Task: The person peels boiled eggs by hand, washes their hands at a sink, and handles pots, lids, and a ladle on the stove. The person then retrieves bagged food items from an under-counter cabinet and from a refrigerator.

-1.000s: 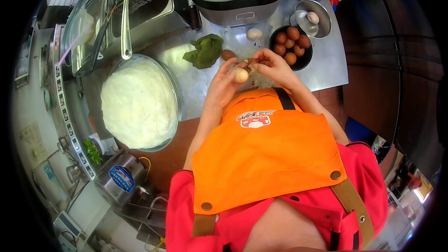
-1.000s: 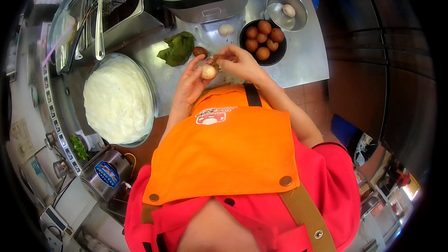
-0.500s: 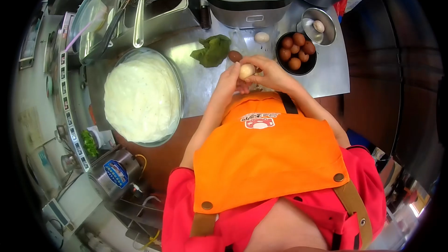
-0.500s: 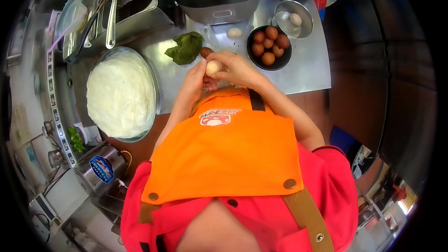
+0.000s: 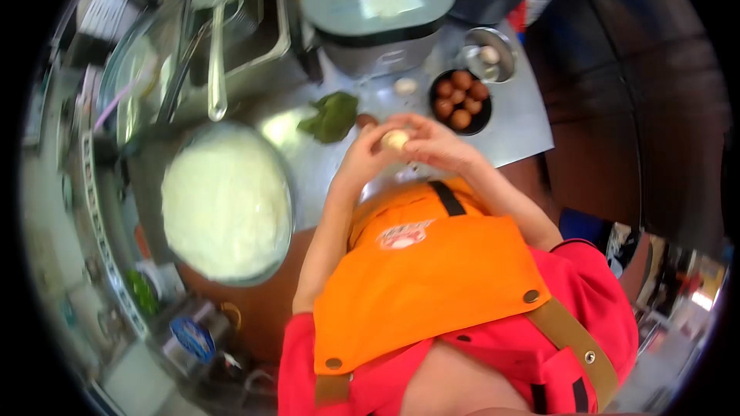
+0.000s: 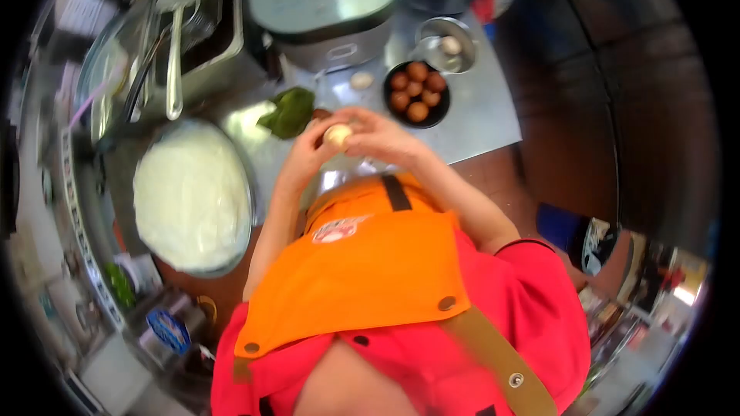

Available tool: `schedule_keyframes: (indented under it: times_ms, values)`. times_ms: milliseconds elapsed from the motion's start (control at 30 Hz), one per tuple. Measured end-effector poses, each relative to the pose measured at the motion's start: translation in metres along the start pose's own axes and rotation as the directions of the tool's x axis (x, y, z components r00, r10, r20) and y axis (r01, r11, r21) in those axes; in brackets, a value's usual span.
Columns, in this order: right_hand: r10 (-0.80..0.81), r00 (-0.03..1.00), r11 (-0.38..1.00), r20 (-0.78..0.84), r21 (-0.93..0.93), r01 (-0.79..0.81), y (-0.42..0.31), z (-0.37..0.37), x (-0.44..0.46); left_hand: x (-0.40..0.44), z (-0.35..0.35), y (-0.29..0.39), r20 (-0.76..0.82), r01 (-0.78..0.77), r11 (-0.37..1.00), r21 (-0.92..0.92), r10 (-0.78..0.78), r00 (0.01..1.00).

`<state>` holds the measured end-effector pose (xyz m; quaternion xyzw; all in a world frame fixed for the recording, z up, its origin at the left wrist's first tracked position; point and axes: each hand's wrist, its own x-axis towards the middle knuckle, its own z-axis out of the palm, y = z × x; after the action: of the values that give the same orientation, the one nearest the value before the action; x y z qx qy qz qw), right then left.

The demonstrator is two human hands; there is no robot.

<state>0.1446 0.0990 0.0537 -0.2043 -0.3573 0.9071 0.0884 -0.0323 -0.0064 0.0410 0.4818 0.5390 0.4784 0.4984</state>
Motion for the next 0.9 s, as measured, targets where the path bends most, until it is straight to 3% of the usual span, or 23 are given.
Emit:
schedule_keyframes:
  times_ms: [100,200,300,333,367,433,600,700,767,800,867,900]
  values:
    - [-0.107,0.994,0.991,-0.031,0.074,0.109,0.000,0.008,-0.006,0.003,0.003,0.030,-0.037,0.066,0.991,0.119,-0.062,0.997]
    - [-0.123,0.983,0.991,-0.138,0.031,0.129,-0.009,0.012,-0.017,0.010,0.012,0.027,-0.120,-0.049,0.997,0.066,0.057,0.991]
    - [-0.170,0.953,0.979,-0.252,0.070,0.193,-0.007,-0.005,-0.024,0.018,0.023,0.031,-0.212,0.009,0.975,-0.224,-0.058,0.975]
    - [-0.197,0.940,0.967,-0.277,0.101,0.233,-0.009,-0.014,-0.028,0.022,0.026,0.027,-0.248,-0.006,0.977,-0.215,-0.049,0.968]
    - [-0.216,0.929,0.955,-0.300,0.134,0.266,-0.012,-0.025,-0.032,0.023,0.028,0.028,-0.234,0.013,0.948,-0.317,-0.092,0.968]
    - [-0.206,0.930,0.930,-0.303,0.236,0.283,-0.030,-0.045,-0.041,0.025,0.027,0.031,-0.223,0.032,0.865,-0.501,-0.165,0.961]
    - [-0.137,0.988,0.853,-0.073,0.499,0.155,-0.071,-0.103,-0.048,0.024,0.037,0.009,-0.429,0.116,0.878,-0.465,-0.338,0.838]
    - [-0.101,0.993,0.897,-0.053,0.428,0.114,-0.096,-0.144,-0.046,0.016,0.045,-0.004,-0.567,0.239,0.955,-0.177,-0.298,0.768]
    - [-0.136,0.969,0.963,-0.207,0.203,0.178,-0.109,-0.171,-0.046,0.014,0.052,-0.005,-0.633,0.232,0.951,-0.206,-0.310,0.709]
    - [-0.133,0.975,0.977,-0.177,0.139,0.159,-0.120,-0.184,-0.047,0.016,0.056,-0.007,-0.675,0.230,0.950,-0.210,-0.311,0.669]
    - [-0.139,0.950,0.980,-0.278,-0.174,0.092,-0.144,-0.190,-0.050,0.014,0.069,-0.005,-0.730,0.207,0.949,-0.239,-0.316,0.607]
    - [-0.175,0.937,0.912,-0.302,-0.408,0.039,-0.155,-0.193,-0.049,0.018,0.075,0.002,-0.743,0.172,0.951,-0.258,-0.309,0.594]
